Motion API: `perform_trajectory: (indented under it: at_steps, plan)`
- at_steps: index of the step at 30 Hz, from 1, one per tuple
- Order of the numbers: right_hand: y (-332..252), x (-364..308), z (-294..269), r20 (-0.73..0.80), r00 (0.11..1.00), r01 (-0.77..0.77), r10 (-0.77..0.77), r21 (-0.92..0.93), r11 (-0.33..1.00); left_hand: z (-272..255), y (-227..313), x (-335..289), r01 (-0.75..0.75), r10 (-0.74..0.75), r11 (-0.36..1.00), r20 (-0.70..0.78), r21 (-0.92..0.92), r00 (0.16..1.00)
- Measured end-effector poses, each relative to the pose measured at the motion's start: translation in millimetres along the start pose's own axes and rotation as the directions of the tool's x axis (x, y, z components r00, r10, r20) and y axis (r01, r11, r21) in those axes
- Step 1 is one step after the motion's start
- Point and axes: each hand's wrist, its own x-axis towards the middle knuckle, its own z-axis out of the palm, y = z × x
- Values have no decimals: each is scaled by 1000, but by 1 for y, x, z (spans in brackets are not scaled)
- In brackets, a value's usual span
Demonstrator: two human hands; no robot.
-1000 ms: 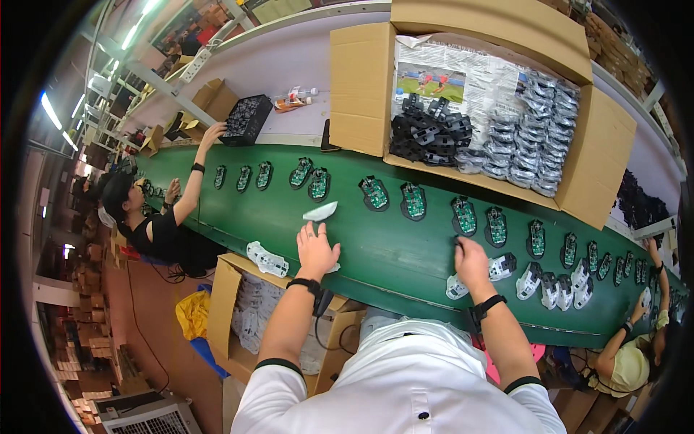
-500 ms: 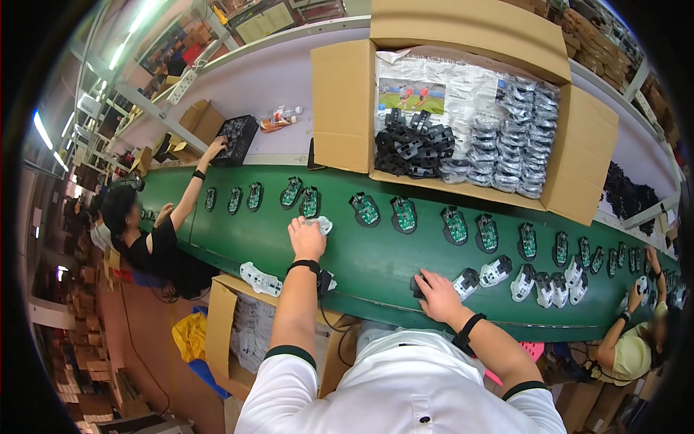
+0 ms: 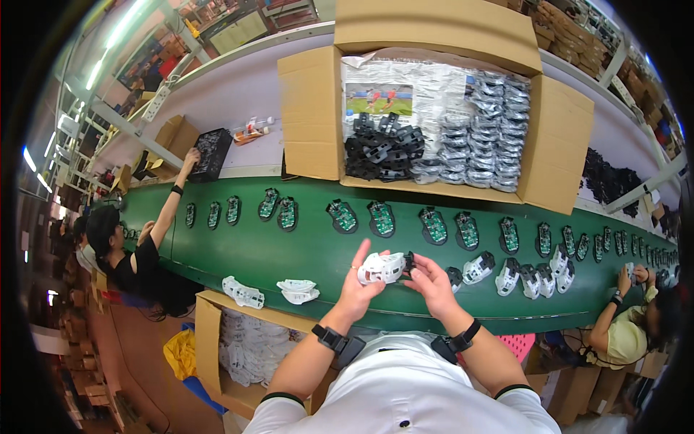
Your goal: The person assembles small electronic devices by hand at a factory workstation. They repeatedly pick white plastic housings and black internal components, fit them together, and place the assembled units on a green conveyor belt. The person also retrieves additional white housings from a cardboard box and places them on the belt for further assembly.
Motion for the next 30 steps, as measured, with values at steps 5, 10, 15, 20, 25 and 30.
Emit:
perform_trajectory:
  at_steps: [5,10,15,20,25,30]
  plan:
    - [-2,-11,11,104,984,160,-145,-146,976,3,-6,-11,84,-84,996,-4,-16,996]
    - [-3,-11,7,162,976,167,-144,-142,976,8,2,-17,44,-45,999,-13,-28,999]
    - [-5,-18,17,124,965,255,-229,-261,931,6,9,-18,65,-68,986,-12,-155,998]
    - [-14,-18,20,256,918,396,-302,-571,719,8,14,-19,50,-49,997,10,-62,999]
    - [-6,-4,20,148,985,82,-84,23,996,6,11,-17,74,-81,994,93,83,992]
    - [-13,-7,13,191,971,-118,146,-148,982,25,14,-18,126,-130,986,30,111,991]
